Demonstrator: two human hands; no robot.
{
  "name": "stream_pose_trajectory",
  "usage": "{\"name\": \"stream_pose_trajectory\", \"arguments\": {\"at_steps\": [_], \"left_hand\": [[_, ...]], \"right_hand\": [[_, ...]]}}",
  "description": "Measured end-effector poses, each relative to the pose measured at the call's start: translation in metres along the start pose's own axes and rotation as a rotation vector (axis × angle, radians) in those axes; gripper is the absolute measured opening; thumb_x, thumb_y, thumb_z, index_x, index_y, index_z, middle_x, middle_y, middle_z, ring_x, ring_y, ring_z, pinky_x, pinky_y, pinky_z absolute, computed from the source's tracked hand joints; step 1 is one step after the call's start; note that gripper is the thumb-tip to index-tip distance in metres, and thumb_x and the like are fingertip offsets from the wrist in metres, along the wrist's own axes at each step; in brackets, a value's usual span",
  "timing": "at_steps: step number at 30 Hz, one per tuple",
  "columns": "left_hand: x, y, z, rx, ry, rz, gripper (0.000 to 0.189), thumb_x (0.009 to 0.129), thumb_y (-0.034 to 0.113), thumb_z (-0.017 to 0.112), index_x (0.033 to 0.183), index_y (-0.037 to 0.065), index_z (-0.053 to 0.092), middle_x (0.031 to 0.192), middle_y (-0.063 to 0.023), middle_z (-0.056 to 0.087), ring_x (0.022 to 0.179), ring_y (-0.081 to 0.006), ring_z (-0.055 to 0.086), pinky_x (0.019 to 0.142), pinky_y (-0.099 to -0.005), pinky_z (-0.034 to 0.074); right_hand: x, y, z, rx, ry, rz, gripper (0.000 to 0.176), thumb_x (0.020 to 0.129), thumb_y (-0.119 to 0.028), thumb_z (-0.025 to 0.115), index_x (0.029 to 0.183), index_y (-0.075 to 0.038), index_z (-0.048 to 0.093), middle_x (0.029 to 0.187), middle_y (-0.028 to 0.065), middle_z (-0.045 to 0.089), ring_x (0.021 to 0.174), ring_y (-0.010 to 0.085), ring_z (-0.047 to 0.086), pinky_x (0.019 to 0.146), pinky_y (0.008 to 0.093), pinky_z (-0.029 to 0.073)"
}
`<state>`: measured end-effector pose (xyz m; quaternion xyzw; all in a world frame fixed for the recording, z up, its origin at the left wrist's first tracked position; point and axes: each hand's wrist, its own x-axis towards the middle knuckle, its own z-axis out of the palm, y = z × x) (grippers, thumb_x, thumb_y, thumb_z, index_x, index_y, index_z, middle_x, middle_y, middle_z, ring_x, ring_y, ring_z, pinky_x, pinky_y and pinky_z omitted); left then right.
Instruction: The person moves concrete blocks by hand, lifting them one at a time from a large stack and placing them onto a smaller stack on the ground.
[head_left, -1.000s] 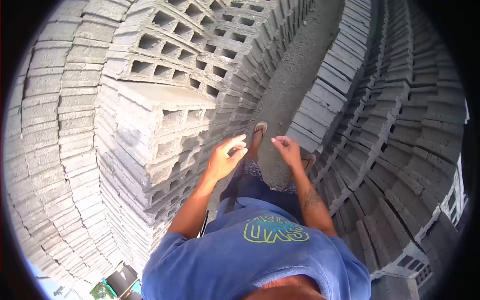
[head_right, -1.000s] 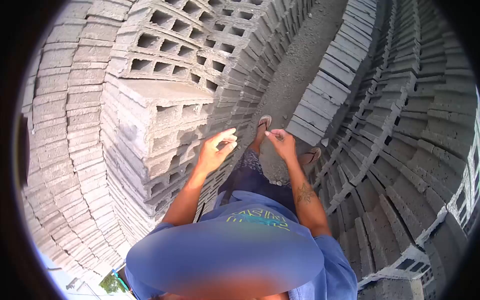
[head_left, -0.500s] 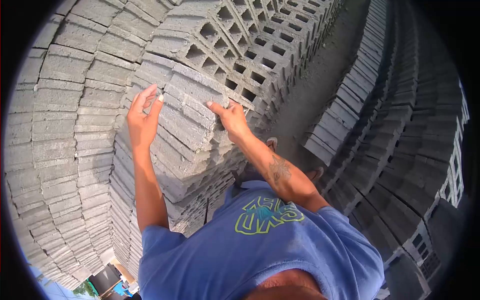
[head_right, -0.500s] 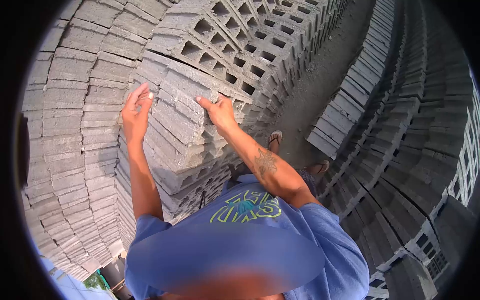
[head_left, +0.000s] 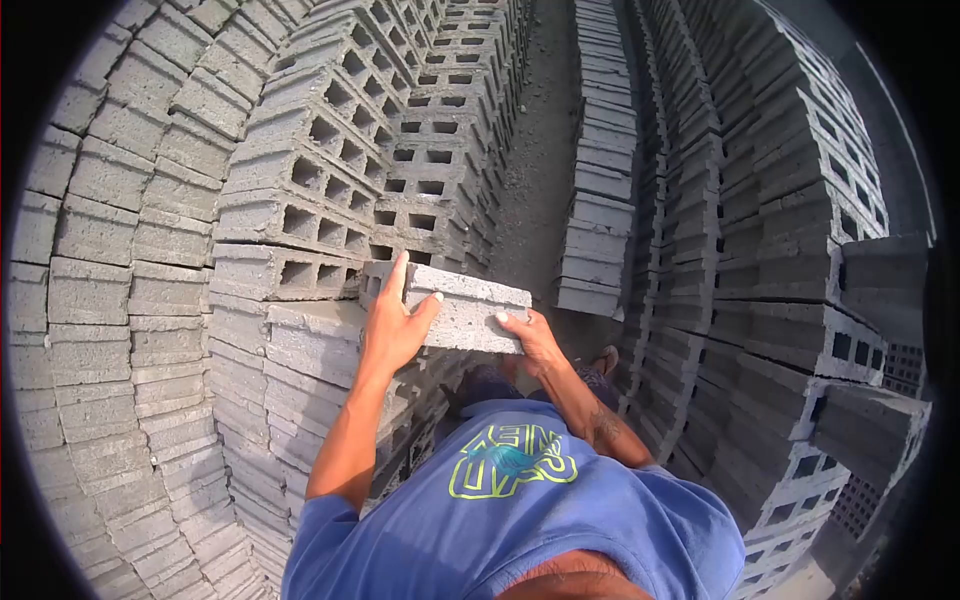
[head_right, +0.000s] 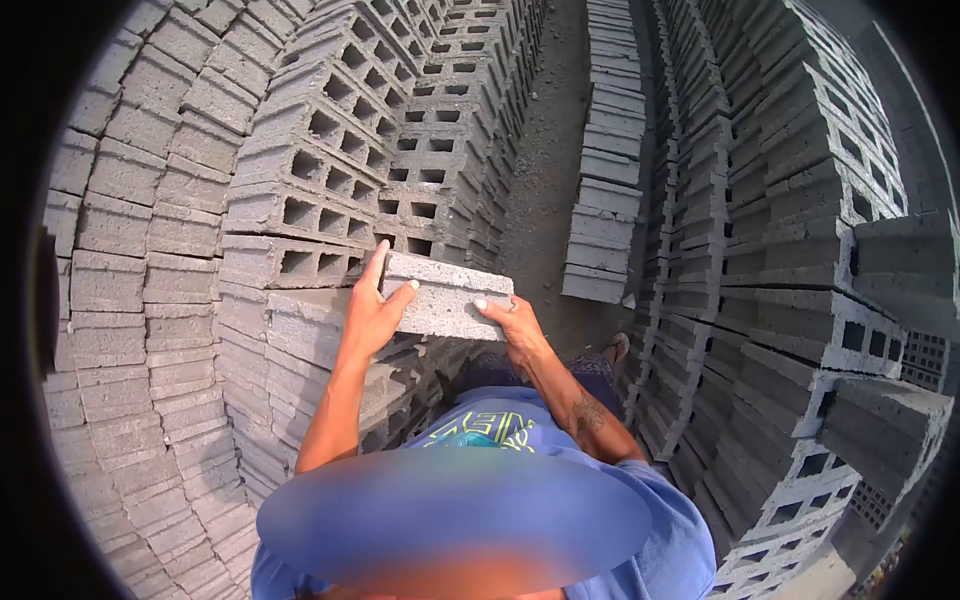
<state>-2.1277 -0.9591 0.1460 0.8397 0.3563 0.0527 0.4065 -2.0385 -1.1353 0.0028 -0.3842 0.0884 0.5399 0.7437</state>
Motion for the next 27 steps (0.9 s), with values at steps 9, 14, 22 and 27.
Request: {"name": "stream_pose_trajectory", "arguments": {"at_steps": [9, 14, 22, 27], "left_hand": [[-0.050, -0.006, 0.131, -0.250, -0.134, -0.018, 0.094, 0.065, 0.012, 0.083, 0.143, -0.001, 0.033, 0.120, -0.0213, 0.061, 0.110, -0.0260, 0.061, 0.095, -0.0344, 0.046], [-0.053, -0.076, 0.248, -0.544, -0.269, -0.288, 0.100, 0.064, 0.000, 0.083, 0.145, -0.005, 0.025, 0.125, -0.0188, 0.057, 0.111, -0.0232, 0.058, 0.093, -0.0330, 0.048], [-0.013, -0.180, 0.404, -0.544, -0.362, -0.507, 0.106, 0.061, 0.015, 0.089, 0.144, -0.008, 0.027, 0.124, -0.0228, 0.058, 0.113, -0.0264, 0.058, 0.094, -0.0326, 0.046], [0.018, -0.234, 0.473, -0.493, -0.388, -0.559, 0.112, 0.061, 0.015, 0.089, 0.146, -0.006, 0.020, 0.123, -0.0266, 0.057, 0.112, -0.0280, 0.058, 0.090, -0.0343, 0.049]], "right_hand": [[-0.091, -0.020, -0.095, -0.204, 0.343, -0.094, 0.053, 0.068, -0.014, 0.085, 0.110, 0.007, 0.061, 0.100, 0.0149, 0.068, 0.086, 0.0197, 0.066, 0.077, 0.0312, 0.054], [-0.095, -0.006, -0.175, -0.435, 0.528, -0.008, 0.060, 0.065, -0.021, 0.089, 0.109, 0.009, 0.061, 0.097, 0.0154, 0.068, 0.085, 0.0196, 0.066, 0.077, 0.0304, 0.053], [-0.001, 0.072, -0.348, -0.607, 0.672, 0.052, 0.055, 0.067, -0.018, 0.087, 0.109, 0.007, 0.063, 0.097, 0.0131, 0.069, 0.083, 0.0187, 0.066, 0.076, 0.0296, 0.054], [0.056, 0.121, -0.435, -0.577, 0.670, 0.076, 0.078, 0.061, -0.027, 0.091, 0.116, 0.015, 0.055, 0.104, 0.0172, 0.067, 0.092, 0.0227, 0.065, 0.081, 0.0310, 0.052]]}}
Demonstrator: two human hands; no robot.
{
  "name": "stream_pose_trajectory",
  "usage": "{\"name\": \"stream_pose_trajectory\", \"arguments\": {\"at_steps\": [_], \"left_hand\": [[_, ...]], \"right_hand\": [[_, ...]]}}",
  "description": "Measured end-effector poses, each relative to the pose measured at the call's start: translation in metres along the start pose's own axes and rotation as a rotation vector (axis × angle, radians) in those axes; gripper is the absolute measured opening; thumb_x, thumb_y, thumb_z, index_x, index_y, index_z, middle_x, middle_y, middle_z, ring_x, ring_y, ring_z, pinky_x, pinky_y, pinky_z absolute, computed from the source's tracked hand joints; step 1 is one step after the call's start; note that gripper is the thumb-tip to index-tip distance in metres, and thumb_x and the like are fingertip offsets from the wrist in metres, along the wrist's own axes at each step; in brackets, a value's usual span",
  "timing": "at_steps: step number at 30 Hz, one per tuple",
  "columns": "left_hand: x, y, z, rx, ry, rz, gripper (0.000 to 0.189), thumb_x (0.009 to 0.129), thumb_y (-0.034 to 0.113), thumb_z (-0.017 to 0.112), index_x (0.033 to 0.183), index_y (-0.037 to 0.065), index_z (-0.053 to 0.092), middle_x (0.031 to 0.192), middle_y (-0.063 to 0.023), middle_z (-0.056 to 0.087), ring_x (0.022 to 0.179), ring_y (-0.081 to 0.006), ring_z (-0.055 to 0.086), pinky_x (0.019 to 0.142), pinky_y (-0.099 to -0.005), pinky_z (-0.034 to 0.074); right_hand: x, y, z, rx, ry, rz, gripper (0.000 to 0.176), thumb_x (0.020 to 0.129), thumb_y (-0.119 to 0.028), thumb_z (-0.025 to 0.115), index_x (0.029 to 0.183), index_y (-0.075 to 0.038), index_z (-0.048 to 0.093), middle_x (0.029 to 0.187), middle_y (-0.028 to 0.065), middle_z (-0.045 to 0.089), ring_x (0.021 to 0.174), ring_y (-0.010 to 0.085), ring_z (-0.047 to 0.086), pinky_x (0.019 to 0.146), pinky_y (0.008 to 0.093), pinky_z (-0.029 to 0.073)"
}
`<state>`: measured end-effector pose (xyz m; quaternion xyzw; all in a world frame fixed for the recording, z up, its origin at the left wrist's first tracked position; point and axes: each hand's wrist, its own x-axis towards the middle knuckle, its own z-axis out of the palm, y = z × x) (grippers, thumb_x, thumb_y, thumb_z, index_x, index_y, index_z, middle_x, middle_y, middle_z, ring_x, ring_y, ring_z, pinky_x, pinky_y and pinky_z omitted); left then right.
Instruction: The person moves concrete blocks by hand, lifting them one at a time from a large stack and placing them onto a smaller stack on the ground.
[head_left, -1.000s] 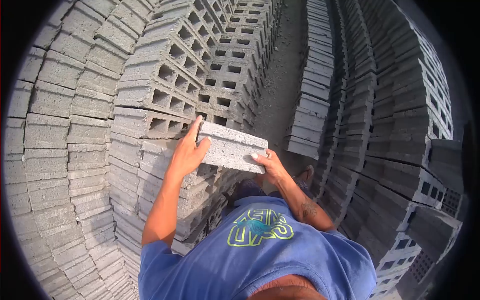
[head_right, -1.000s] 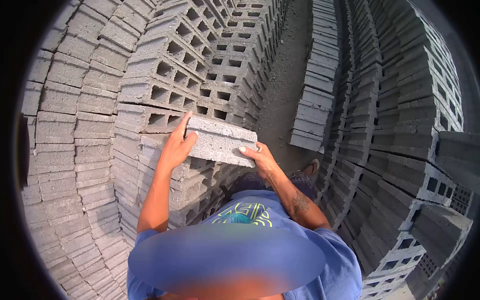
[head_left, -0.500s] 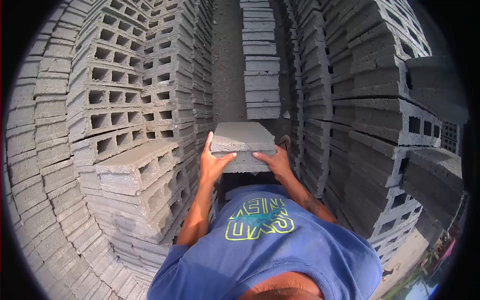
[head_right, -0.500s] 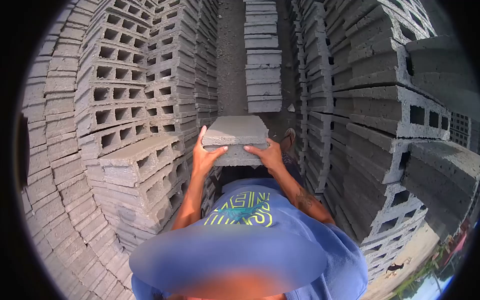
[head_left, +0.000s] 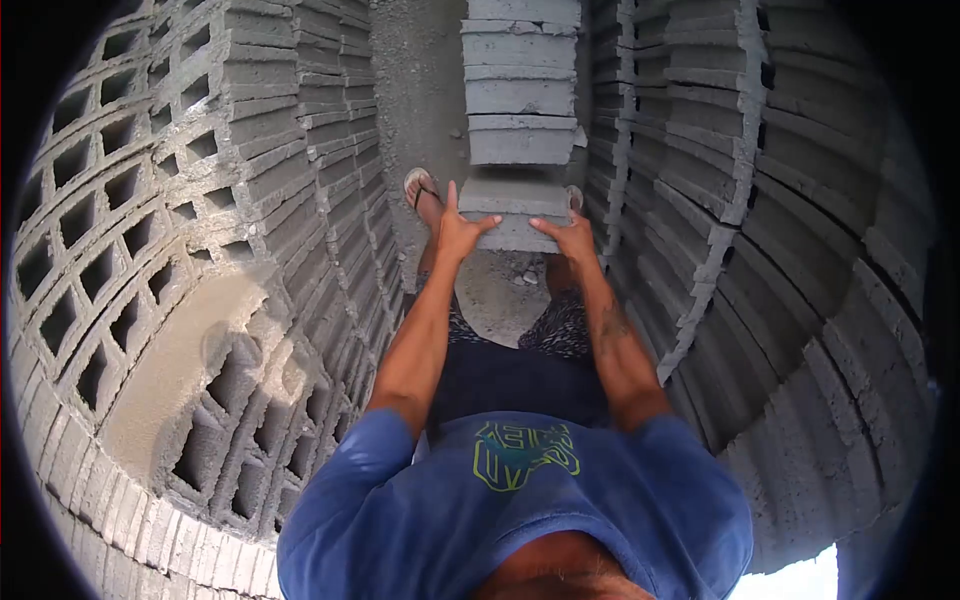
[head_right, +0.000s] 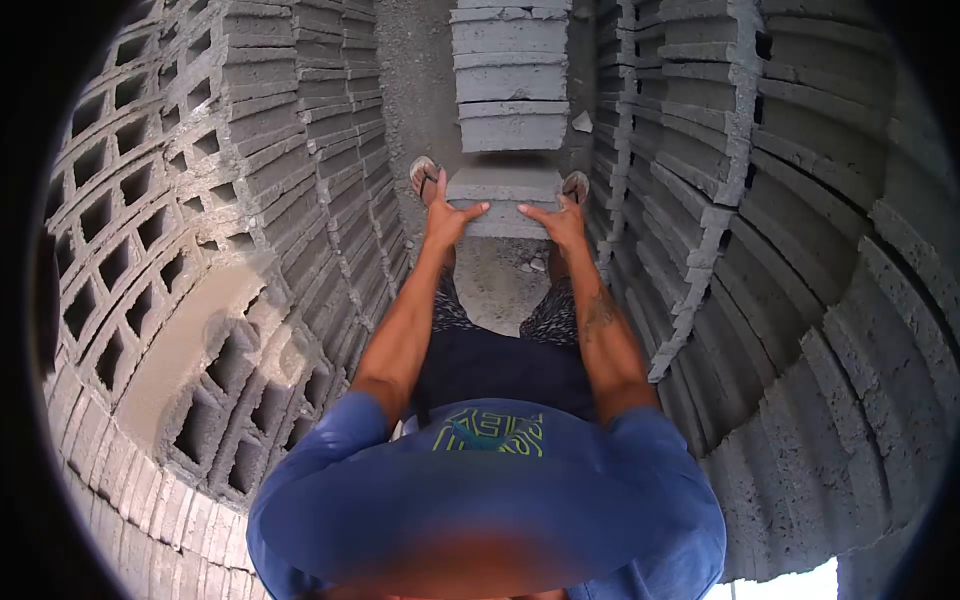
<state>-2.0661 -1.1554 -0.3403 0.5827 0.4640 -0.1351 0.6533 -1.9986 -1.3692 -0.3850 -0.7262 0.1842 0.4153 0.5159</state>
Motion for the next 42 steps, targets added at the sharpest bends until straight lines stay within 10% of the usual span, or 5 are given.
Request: {"name": "stream_pose_trajectory", "arguments": {"at_steps": [10, 20, 26, 38, 42], "left_hand": [[0.097, -0.047, -0.015, 0.311, -0.122, 0.172, 0.118, 0.066, 0.021, 0.085, 0.148, -0.006, 0.004, 0.130, -0.0320, 0.049, 0.122, -0.0321, 0.050, 0.101, -0.0354, 0.040], [-0.244, 0.069, -0.114, 0.333, -0.003, -0.051, 0.057, 0.083, 0.014, 0.071, 0.134, 0.004, 0.049, 0.107, -0.0169, 0.067, 0.094, -0.0196, 0.067, 0.082, -0.0316, 0.052], [-0.413, 0.197, -0.191, 0.324, 0.695, 0.528, 0.041, 0.083, 0.003, 0.067, 0.123, 0.006, 0.060, 0.094, -0.0092, 0.070, 0.086, -0.0158, 0.066, 0.080, -0.0290, 0.051], [-0.497, 0.203, -0.354, 0.453, 0.968, 0.679, 0.036, 0.090, 0.010, 0.064, 0.125, 0.001, 0.058, 0.101, -0.0090, 0.067, 0.094, -0.0136, 0.060, 0.084, -0.0282, 0.048], [-0.447, 0.217, -0.403, 0.408, 0.973, 0.718, 0.050, 0.091, 0.023, 0.065, 0.135, 0.005, 0.050, 0.110, -0.0134, 0.064, 0.097, -0.0179, 0.060, 0.087, -0.0311, 0.047]], "right_hand": [[0.092, -0.013, -0.005, -0.294, 0.022, 0.147, 0.099, 0.060, -0.032, 0.090, 0.133, 0.012, 0.041, 0.131, 0.0259, 0.052, 0.119, 0.0311, 0.053, 0.100, 0.0366, 0.042], [-0.088, -0.118, 0.041, -0.408, -0.316, -0.175, 0.056, 0.078, -0.037, 0.077, 0.109, 0.007, 0.064, 0.094, 0.0122, 0.069, 0.087, 0.0171, 0.064, 0.079, 0.0283, 0.050], [-0.277, -0.224, 0.206, -0.252, -0.909, -0.487, 0.056, 0.084, -0.047, 0.067, 0.116, -0.001, 0.063, 0.090, 0.0132, 0.070, 0.090, 0.0151, 0.063, 0.086, 0.0318, 0.047], [-0.385, -0.275, 0.365, 0.105, -0.702, -0.320, 0.045, 0.071, -0.032, 0.083, 0.070, 0.000, 0.052, 0.078, 0.0115, 0.061, 0.066, 0.0125, 0.054, 0.053, 0.0312, 0.044], [-0.379, -0.274, 0.308, 0.303, -0.864, -0.306, 0.035, 0.076, -0.019, 0.080, 0.093, 0.007, 0.063, 0.086, 0.0105, 0.066, 0.076, 0.0140, 0.060, 0.066, 0.0272, 0.047]]}}
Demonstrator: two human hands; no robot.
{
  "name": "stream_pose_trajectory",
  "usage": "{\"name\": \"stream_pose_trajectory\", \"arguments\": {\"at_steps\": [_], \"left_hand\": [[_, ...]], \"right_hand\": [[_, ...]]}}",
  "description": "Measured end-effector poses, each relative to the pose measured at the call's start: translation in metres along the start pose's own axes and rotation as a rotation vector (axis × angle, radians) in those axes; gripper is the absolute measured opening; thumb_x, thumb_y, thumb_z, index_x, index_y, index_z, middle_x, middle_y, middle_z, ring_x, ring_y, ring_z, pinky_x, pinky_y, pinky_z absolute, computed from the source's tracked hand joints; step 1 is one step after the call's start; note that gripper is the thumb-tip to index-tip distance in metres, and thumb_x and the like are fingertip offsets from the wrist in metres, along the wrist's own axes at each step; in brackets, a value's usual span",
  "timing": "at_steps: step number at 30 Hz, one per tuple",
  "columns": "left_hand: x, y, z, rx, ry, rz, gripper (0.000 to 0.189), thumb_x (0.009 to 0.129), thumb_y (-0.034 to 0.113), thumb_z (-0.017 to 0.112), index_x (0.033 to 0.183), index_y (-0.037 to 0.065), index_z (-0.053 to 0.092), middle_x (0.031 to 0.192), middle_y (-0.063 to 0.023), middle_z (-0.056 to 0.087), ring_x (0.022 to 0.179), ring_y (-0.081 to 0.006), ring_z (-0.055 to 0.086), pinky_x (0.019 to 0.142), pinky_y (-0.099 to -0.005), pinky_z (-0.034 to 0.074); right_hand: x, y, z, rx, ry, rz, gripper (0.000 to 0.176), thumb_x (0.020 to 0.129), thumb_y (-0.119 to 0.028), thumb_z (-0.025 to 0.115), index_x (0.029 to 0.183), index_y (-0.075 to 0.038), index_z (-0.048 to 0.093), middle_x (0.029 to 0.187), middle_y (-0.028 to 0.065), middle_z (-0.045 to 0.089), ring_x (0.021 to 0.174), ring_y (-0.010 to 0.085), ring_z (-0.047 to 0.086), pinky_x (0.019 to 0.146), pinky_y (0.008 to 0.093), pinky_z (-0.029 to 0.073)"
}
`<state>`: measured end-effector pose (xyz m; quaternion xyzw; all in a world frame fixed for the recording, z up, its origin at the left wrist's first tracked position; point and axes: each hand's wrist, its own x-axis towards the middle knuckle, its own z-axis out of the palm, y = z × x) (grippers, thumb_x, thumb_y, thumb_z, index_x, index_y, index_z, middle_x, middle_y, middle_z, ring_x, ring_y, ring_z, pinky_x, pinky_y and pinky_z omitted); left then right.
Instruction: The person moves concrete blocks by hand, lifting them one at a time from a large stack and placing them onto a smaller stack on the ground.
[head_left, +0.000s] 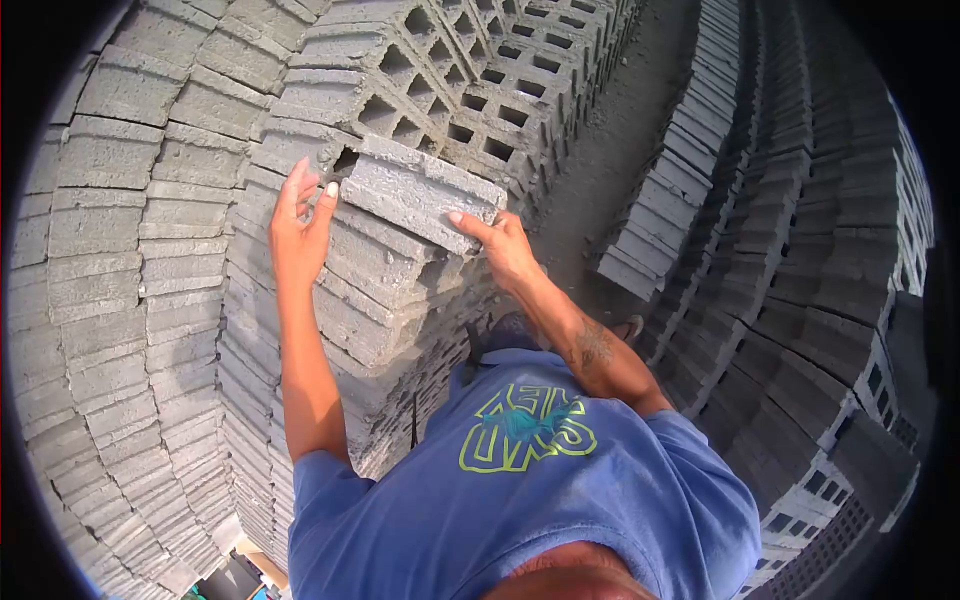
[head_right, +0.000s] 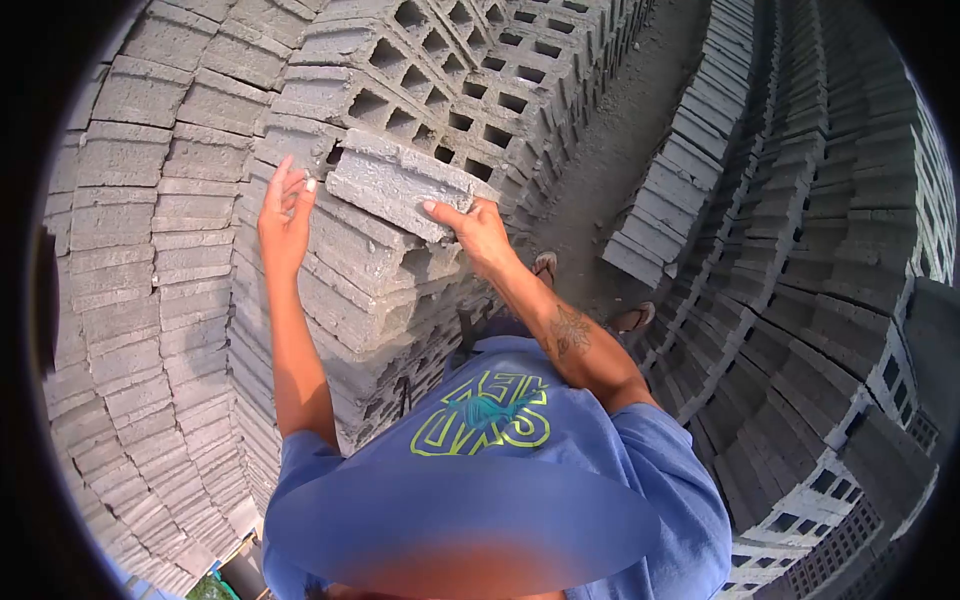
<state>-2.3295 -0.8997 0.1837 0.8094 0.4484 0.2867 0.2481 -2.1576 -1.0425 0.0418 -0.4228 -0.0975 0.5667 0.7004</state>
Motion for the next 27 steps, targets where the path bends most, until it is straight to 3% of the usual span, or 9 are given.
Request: {"name": "stream_pose_trajectory", "arguments": {"at_steps": [4, 6, 9, 10, 16, 17, 18, 20, 27], "left_hand": [[0.015, 0.022, 0.049, 0.084, -0.584, -0.163, 0.080, 0.082, 0.040, 0.073, 0.146, 0.011, 0.034, 0.123, -0.0221, 0.059, 0.113, -0.0314, 0.057, 0.095, -0.0380, 0.044], [-0.003, 0.038, 0.084, 0.036, -0.687, 0.007, 0.074, 0.085, 0.030, 0.071, 0.145, 0.006, 0.034, 0.132, -0.0228, 0.051, 0.123, -0.0257, 0.050, 0.101, -0.0357, 0.039], [-0.047, 0.072, 0.123, -0.183, -0.707, -0.131, 0.076, 0.081, 0.014, 0.074, 0.142, -0.005, 0.034, 0.127, -0.0196, 0.057, 0.117, -0.0230, 0.053, 0.101, -0.0304, 0.038], [-0.061, 0.078, 0.130, -0.142, -0.641, -0.005, 0.078, 0.078, 0.017, 0.074, 0.141, -0.005, 0.035, 0.117, -0.0234, 0.062, 0.111, -0.0291, 0.060, 0.096, -0.0335, 0.044], [-0.145, 0.091, 0.182, -0.457, -0.761, -0.171, 0.090, 0.066, 0.012, 0.084, 0.141, -0.002, 0.037, 0.126, -0.0195, 0.058, 0.115, -0.0244, 0.057, 0.099, -0.0342, 0.042], [-0.156, 0.090, 0.197, -0.398, -0.778, -0.191, 0.094, 0.063, 0.011, 0.087, 0.141, -0.001, 0.036, 0.127, -0.0193, 0.057, 0.114, -0.0237, 0.057, 0.098, -0.0332, 0.043], [-0.171, 0.080, 0.217, -0.399, -0.804, -0.206, 0.094, 0.063, 0.011, 0.087, 0.141, -0.001, 0.036, 0.127, -0.0193, 0.057, 0.114, -0.0237, 0.057, 0.098, -0.0332, 0.043], [-0.199, 0.046, 0.267, -0.620, -0.873, -0.458, 0.094, 0.067, 0.010, 0.085, 0.144, 0.000, 0.033, 0.125, -0.0177, 0.058, 0.112, -0.0214, 0.057, 0.096, -0.0326, 0.045], [-0.279, -0.068, 0.445, -0.581, -0.908, -0.577, 0.104, 0.062, 0.011, 0.088, 0.143, -0.008, 0.026, 0.119, -0.0213, 0.061, 0.108, -0.0243, 0.060, 0.091, -0.0321, 0.048]], "right_hand": [[-0.046, -0.011, -0.055, 0.122, 0.054, 0.076, 0.039, 0.078, -0.014, 0.077, 0.109, 0.006, 0.062, 0.095, 0.0116, 0.068, 0.087, 0.0178, 0.063, 0.077, 0.0292, 0.049], [-0.066, -0.002, -0.086, 0.258, 0.081, 0.101, 0.042, 0.078, -0.013, 0.076, 0.114, 0.003, 0.060, 0.103, 0.0134, 0.067, 0.095, 0.0207, 0.064, 0.084, 0.0343, 0.051], [-0.101, 0.007, -0.113, 0.261, 0.241, 0.057, 0.046, 0.078, -0.013, 0.077, 0.116, 0.006, 0.058, 0.109, 0.0158, 0.065, 0.095, 0.0230, 0.065, 0.086, 0.0377, 0.052], [-0.111, 0.002, -0.118, 0.245, 0.305, 0.053, 0.047, 0.078, -0.012, 0.076, 0.116, 0.006, 0.057, 0.109, 0.0162, 0.064, 0.095, 0.0234, 0.065, 0.086, 0.0373, 0.053], [-0.203, -0.006, -0.160, 0.116, 0.515, 0.030, 0.057, 0.070, -0.006, 0.082, 0.120, 0.006, 0.056, 0.108, 0.0148, 0.065, 0.094, 0.0220, 0.065, 0.085, 0.0338, 0.052], [-0.209, -0.001, -0.173, 0.019, 0.550, 0.029, 0.061, 0.070, -0.004, 0.081, 0.123, 0.006, 0.053, 0.113, 0.0149, 0.063, 0.101, 0.0231, 0.062, 0.090, 0.0348, 0.049], [-0.219, 0.007, -0.184, -0.074, 0.583, 0.042, 0.065, 0.070, -0.003, 0.080, 0.127, 0.006, 0.051, 0.118, 0.0151, 0.061, 0.108, 0.0242, 0.060, 0.096, 0.0358, 0.046], [-0.225, 0.025, -0.213, -0.069, 0.625, 0.126, 0.065, 0.070, -0.004, 0.081, 0.127, 0.006, 0.051, 0.118, 0.0148, 0.061, 0.108, 0.0238, 0.060, 0.096, 0.0351, 0.046], [-0.178, 0.131, -0.372, -0.259, 0.643, 0.234, 0.057, 0.069, -0.009, 0.084, 0.118, 0.006, 0.060, 0.114, 0.0139, 0.064, 0.105, 0.0214, 0.061, 0.094, 0.0326, 0.046]]}}
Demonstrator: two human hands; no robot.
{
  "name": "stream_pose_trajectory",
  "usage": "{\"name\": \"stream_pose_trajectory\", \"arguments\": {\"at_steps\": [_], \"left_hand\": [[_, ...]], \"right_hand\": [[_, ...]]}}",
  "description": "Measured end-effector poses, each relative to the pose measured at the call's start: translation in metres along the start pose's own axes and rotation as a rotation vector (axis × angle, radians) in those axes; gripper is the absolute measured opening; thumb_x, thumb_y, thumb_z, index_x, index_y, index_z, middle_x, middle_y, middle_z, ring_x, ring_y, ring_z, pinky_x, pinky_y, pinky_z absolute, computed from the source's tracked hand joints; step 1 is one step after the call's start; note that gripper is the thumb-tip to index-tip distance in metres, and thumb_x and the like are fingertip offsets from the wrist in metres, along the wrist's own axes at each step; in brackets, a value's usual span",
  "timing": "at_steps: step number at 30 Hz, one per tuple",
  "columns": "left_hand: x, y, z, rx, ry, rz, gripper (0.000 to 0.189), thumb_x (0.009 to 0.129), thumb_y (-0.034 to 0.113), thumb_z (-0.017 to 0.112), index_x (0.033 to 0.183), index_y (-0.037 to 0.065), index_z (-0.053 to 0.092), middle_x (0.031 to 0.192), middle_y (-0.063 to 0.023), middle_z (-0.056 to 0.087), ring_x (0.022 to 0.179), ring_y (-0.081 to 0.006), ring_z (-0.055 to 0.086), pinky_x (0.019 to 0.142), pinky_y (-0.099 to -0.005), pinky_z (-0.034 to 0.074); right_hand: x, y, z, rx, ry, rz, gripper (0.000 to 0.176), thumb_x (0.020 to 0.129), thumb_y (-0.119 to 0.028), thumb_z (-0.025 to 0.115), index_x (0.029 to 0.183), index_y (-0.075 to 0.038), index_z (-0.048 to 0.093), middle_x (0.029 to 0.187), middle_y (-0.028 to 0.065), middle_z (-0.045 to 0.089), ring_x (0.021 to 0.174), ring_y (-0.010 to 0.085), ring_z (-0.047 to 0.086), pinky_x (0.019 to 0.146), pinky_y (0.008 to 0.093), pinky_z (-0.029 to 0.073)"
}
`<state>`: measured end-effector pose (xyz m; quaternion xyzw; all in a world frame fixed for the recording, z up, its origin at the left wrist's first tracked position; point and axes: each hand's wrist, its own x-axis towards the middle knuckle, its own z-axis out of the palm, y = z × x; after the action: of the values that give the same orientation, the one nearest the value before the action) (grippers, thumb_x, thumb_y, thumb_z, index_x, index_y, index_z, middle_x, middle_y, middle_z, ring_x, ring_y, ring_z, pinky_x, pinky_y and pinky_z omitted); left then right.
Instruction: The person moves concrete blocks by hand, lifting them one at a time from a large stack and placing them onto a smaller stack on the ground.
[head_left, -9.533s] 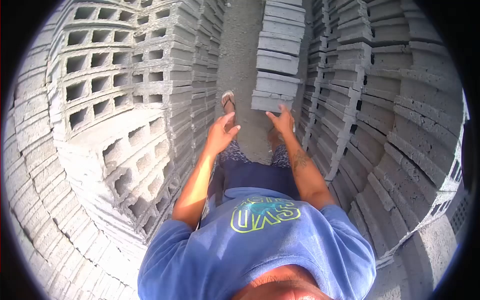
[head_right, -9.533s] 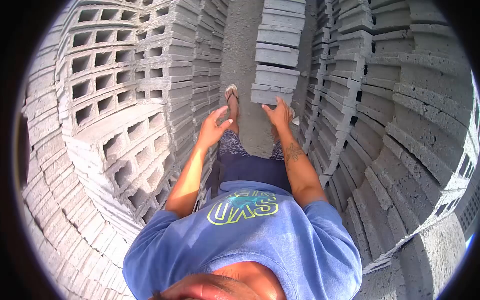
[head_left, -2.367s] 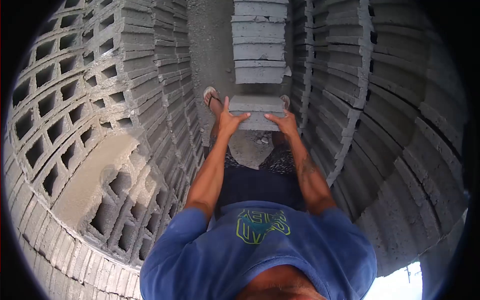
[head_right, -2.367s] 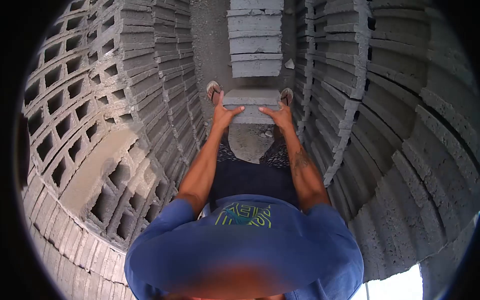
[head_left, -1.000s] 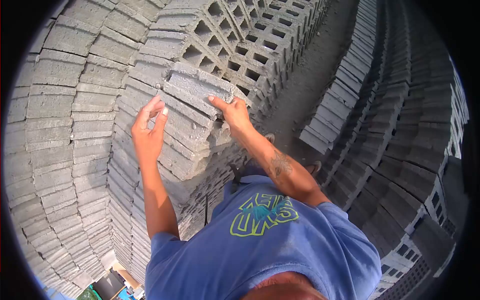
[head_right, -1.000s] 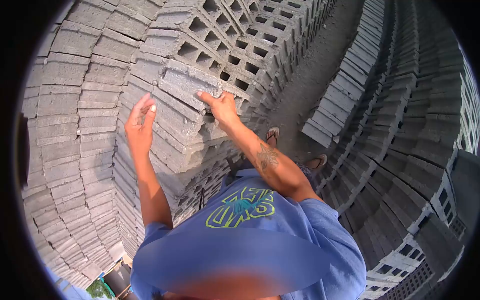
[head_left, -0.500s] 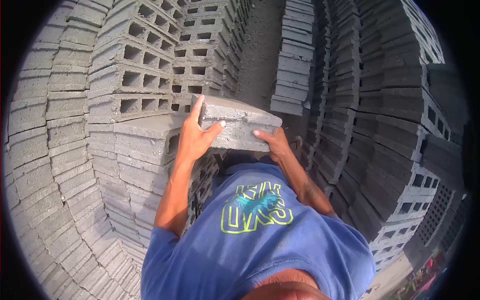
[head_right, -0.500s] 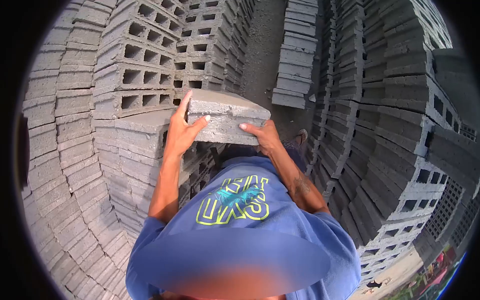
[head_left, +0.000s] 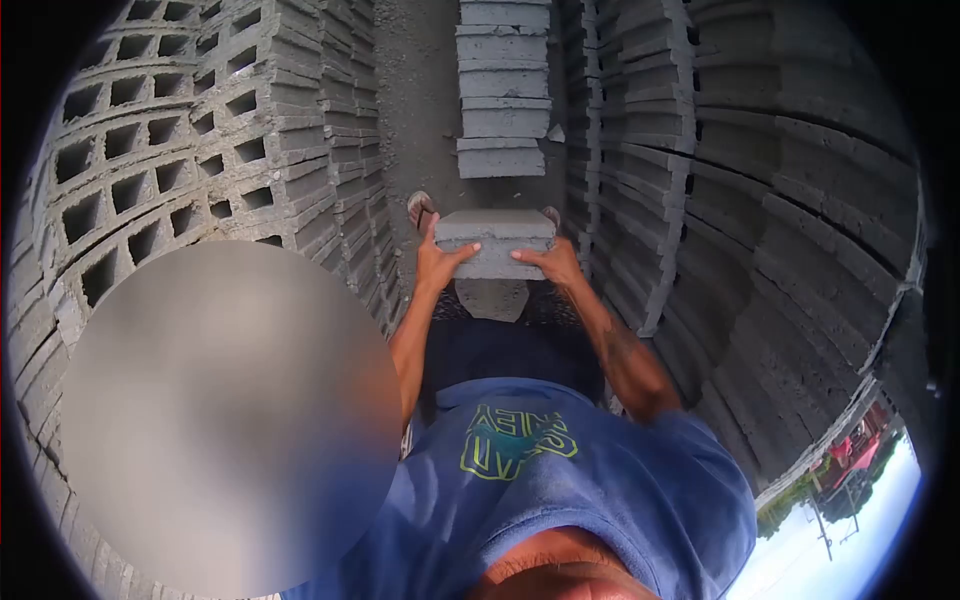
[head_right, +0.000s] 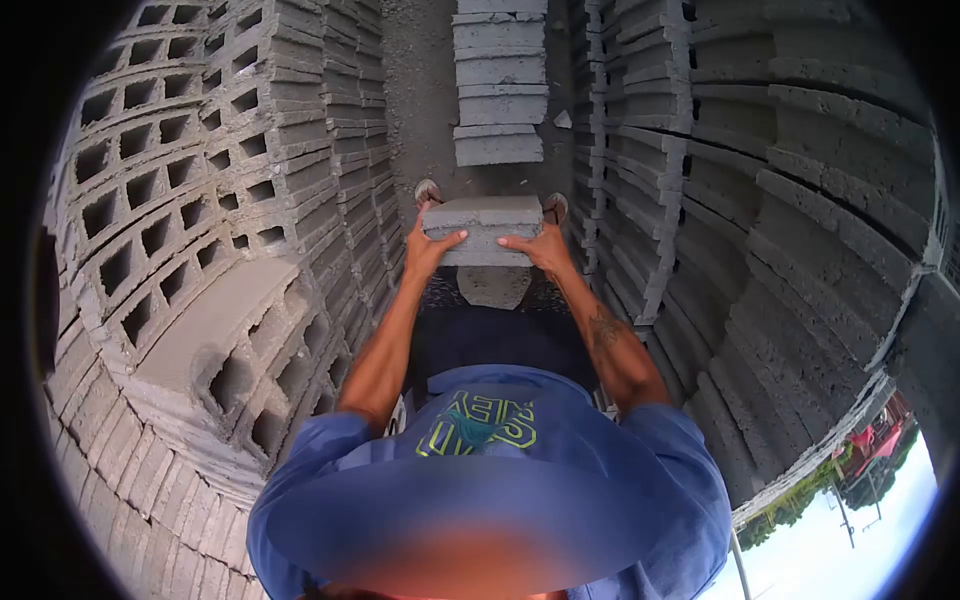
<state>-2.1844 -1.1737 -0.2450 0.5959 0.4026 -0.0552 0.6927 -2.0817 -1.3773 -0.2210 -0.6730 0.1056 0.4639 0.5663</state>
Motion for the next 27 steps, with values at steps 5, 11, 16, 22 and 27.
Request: {"name": "stream_pose_trajectory", "arguments": {"at_steps": [5, 11, 16, 22, 27], "left_hand": [[0.070, -0.055, 0.023, 0.196, 0.060, -0.125, 0.111, 0.060, 0.012, 0.088, 0.144, -0.010, 0.019, 0.118, -0.0244, 0.060, 0.108, -0.0257, 0.060, 0.090, -0.0325, 0.049], [0.157, -0.126, 0.030, -0.058, -0.007, -0.211, 0.128, 0.061, 0.010, 0.088, 0.147, -0.008, -0.005, 0.130, -0.0287, 0.050, 0.114, -0.0305, 0.057, 0.092, -0.0339, 0.048], [0.144, -0.110, 0.020, 0.111, -0.178, -0.139, 0.124, 0.066, 0.015, 0.085, 0.147, -0.005, -0.008, 0.140, -0.0297, 0.040, 0.131, -0.0336, 0.042, 0.107, -0.0353, 0.036], [-0.023, -0.051, -0.028, 0.704, -0.104, -0.111, 0.078, 0.076, 0.028, 0.077, 0.139, 0.000, 0.041, 0.124, -0.0256, 0.056, 0.117, -0.0354, 0.055, 0.096, -0.0390, 0.045], [-0.193, 0.123, -0.042, 0.458, -0.064, -0.036, 0.056, 0.082, 0.015, 0.072, 0.133, 0.004, 0.052, 0.108, -0.0197, 0.066, 0.097, -0.0231, 0.066, 0.085, -0.0327, 0.051]], "right_hand": [[0.093, 0.049, -0.027, -0.069, -0.017, 0.138, 0.048, 0.069, -0.014, 0.085, 0.108, 0.006, 0.065, 0.100, 0.0132, 0.069, 0.089, 0.0212, 0.066, 0.081, 0.0310, 0.051], [0.190, 0.125, -0.039, -0.177, 0.142, 0.190, 0.056, 0.065, -0.020, 0.088, 0.108, 0.008, 0.064, 0.101, 0.0138, 0.068, 0.090, 0.0216, 0.065, 0.078, 0.0313, 0.052], [0.205, 0.136, -0.054, -0.204, 0.075, 0.141, 0.082, 0.064, -0.030, 0.088, 0.127, 0.007, 0.050, 0.115, 0.0196, 0.063, 0.104, 0.0266, 0.063, 0.091, 0.0344, 0.048], [0.110, 0.060, -0.046, -0.719, 0.288, 0.007, 0.091, 0.065, -0.048, 0.082, 0.129, 0.007, 0.050, 0.123, 0.0266, 0.058, 0.118, 0.0341, 0.056, 0.099, 0.0383, 0.044], [-0.003, -0.036, 0.043, -0.485, -0.201, -0.034, 0.066, 0.077, -0.044, 0.075, 0.121, 0.003, 0.059, 0.115, 0.0167, 0.065, 0.110, 0.0239, 0.061, 0.093, 0.0336, 0.046]]}}
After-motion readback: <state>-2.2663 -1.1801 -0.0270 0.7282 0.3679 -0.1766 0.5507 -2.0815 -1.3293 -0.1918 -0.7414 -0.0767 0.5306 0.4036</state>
